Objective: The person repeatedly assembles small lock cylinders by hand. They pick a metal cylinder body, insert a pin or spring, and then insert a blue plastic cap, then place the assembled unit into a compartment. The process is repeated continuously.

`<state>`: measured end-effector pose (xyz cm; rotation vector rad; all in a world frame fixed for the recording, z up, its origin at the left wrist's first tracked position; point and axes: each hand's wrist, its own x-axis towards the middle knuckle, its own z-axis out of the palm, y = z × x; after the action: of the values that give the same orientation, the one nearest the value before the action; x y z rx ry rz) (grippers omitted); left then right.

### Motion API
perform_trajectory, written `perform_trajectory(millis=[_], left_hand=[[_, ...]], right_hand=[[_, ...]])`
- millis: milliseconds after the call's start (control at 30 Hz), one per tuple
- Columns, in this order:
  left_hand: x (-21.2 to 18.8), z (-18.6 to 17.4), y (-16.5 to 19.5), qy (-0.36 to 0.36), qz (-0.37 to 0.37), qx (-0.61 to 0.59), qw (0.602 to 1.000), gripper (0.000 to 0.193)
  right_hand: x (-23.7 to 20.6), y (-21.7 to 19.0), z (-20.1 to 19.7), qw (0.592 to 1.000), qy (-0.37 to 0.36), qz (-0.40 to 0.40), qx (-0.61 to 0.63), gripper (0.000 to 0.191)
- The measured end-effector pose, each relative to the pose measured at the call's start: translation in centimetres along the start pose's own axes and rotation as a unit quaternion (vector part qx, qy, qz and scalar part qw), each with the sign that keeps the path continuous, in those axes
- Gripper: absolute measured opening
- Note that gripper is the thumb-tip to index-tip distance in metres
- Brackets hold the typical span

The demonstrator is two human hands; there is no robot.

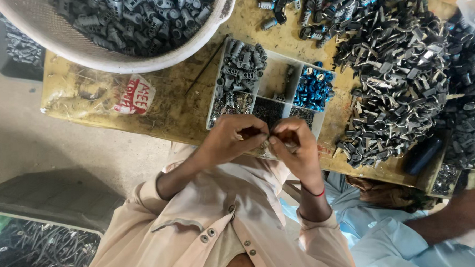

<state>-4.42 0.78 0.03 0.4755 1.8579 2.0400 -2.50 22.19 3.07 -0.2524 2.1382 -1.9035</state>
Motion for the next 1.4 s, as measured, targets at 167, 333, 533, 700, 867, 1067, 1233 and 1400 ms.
perform_trajectory(millis=[167,333,533,700,867,1067,1233,1400], left_hand=[[0.1,-0.3,-0.5,-0.016,-0.066,-0.067,0.995,0.009],[0.7,0.0,-0.7,0.029,0.018,0.001,0.999,0.009],[0.5,0.2,-0.9,0.028,-0.017,-0.046,0.998,0.008],[0.1,0.4,-0.9,0.028,0.010,-0.020,0.999,0.006],[0.4,1.1,-0.7,0.027,-0.003,-0.034,0.999,0.009],[-0.4,3.3,0.0,0.035,-0.058,-0.160,0.985,0.007],[-0.5,2.8,0.2,0.019,-0.094,-0.260,0.961,0.008],[-0.7,2.2,0.9,0.027,-0.072,-0.201,0.977,0.007]], right_hand=[[0.6,-1.8,-0.8,0.991,-0.038,0.091,0.096,0.017],[0.4,-3.3,-3.8,0.836,-0.039,0.010,-0.548,0.010],[-0.1,-2.2,-4.6,0.848,-0.015,0.049,-0.527,0.011],[-1.7,0.0,-4.9,0.915,0.041,0.020,-0.401,0.011],[-1.9,0.0,-5.0,0.978,0.086,0.040,-0.188,0.015],[-1.7,-1.3,0.1,0.965,0.136,-0.137,-0.176,0.023],[-1.9,-1.1,1.0,0.957,0.135,-0.111,-0.231,0.018],[-2.2,-1.1,1.1,0.967,0.148,-0.091,-0.187,0.017]])
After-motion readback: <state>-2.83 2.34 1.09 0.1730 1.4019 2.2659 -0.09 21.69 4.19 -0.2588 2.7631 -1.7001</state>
